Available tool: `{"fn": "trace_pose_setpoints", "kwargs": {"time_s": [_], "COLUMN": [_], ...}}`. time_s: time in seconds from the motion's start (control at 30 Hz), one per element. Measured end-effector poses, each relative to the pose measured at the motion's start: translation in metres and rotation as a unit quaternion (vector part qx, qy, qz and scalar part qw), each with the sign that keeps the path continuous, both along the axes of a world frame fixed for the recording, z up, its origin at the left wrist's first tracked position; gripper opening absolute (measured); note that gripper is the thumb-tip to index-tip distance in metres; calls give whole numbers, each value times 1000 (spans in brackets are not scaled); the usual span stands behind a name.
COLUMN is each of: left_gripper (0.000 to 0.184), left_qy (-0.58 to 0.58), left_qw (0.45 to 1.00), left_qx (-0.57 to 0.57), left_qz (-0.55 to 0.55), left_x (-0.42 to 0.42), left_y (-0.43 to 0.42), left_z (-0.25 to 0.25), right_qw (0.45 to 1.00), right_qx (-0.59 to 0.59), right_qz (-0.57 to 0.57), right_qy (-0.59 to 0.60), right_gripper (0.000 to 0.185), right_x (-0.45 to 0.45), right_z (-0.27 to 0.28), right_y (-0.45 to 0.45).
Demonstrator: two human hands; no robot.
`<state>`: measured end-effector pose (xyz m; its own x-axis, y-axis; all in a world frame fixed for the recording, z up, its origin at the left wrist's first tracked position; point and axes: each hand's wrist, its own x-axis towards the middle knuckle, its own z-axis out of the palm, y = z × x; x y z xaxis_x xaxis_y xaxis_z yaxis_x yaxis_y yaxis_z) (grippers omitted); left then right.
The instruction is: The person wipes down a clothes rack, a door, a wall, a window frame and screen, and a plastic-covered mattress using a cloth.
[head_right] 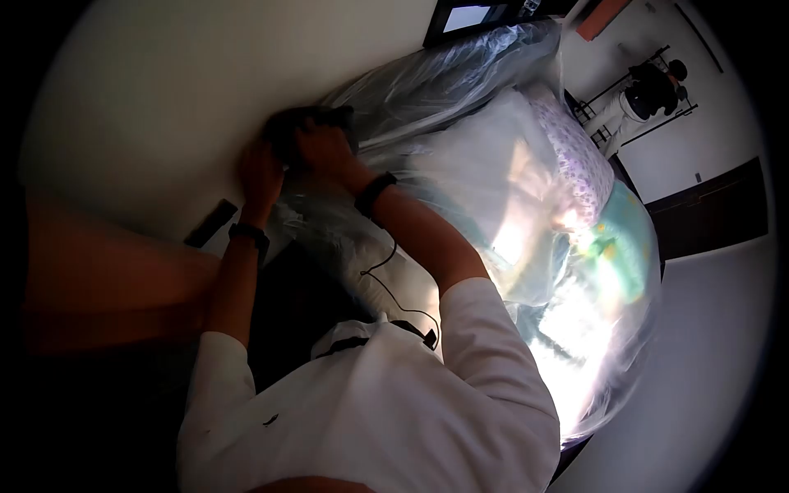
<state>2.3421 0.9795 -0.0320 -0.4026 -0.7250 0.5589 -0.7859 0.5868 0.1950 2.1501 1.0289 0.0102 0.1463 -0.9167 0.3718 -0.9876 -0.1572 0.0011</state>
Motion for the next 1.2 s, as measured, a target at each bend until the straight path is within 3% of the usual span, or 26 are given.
{"fn": "trace_pose_setpoints", "kwargs": {"time_s": [0.1, 0.17, 0.2, 0.27, 0.37, 0.43, 0.5, 0.53, 0.6, 0.63, 0.7, 0.8, 0.9, 0.97, 1.03, 1.13, 1.2], "left_gripper": [24, 23, 23, 23, 23, 22, 20, 20, 25, 25, 27, 28, 30, 28, 27, 29, 33], "left_qy": [52, 60, 68, 60, 38, 27, 54, 55, -37, -42, -93, -71, -85, -120, -156, -141, -123], "left_qw": [998, 997, 996, 996, 996, 997, 996, 996, 999, 999, 990, 994, 991, 988, 983, 986, 991], "left_qx": [-4, -18, -33, -49, -58, -59, -39, -53, -8, -10, 108, 49, -65, -82, -93, -92, -56], "left_qz": [-42, -40, -43, -43, -48, -42, -55, -48, -9, -9, -12, -70, -82, -50, -14, 15, -22], "left_x": [6, 5, 6, 6, 4, 5, 3, 2, 3, 3, 5, 3, 11, 18, 24, 34, 43], "left_y": [-3, 1, 0, -3, -4, 2, -3, -6, -3, -2, 3, -1, -2, 8, 17, 19, 26], "left_z": [-4, -1, -1, -3, -3, -2, 8, 10, 12, 16, 21, 27, 36, 40, 38, 47, 54], "right_qw": [995, 988, 988, 973, 975, 978, 985, 983, 980, 982, 982, 962, 978, 989, 989, 997, 968], "right_qx": [-18, 54, 58, 175, 198, 206, 103, 105, 106, 122, 104, 20, 40, 39, 56, -10, -73], "right_qz": [-93, -137, -135, -146, -103, -42, 80, 96, 111, 76, -2, -189, -162, -134, -107, -29, -124], "right_qy": [1, -41, -42, -31, 20, -19, -111, -116, -130, -125, -160, -195, -124, -49, -82, -77, -206], "right_gripper": [30, 30, 30, 31, 32, 27, 26, 27, 29, 30, 29, 31, 31, 30, 26, 25, 20], "right_x": [-71, -121, -132, -146, -142, -93, -52, -30, -1, 8, 13, -50, -83, -85, -69, -50, -54], "right_z": [-3, -6, 1, 24, 21, 39, 8, -2, -7, -6, -3, 11, 28, 30, 25, 27, 33], "right_y": [-1, -11, -14, -22, -41, -33, -36, -37, -31, -26, -11, -14, -23, -12, -8, -12, -11]}}
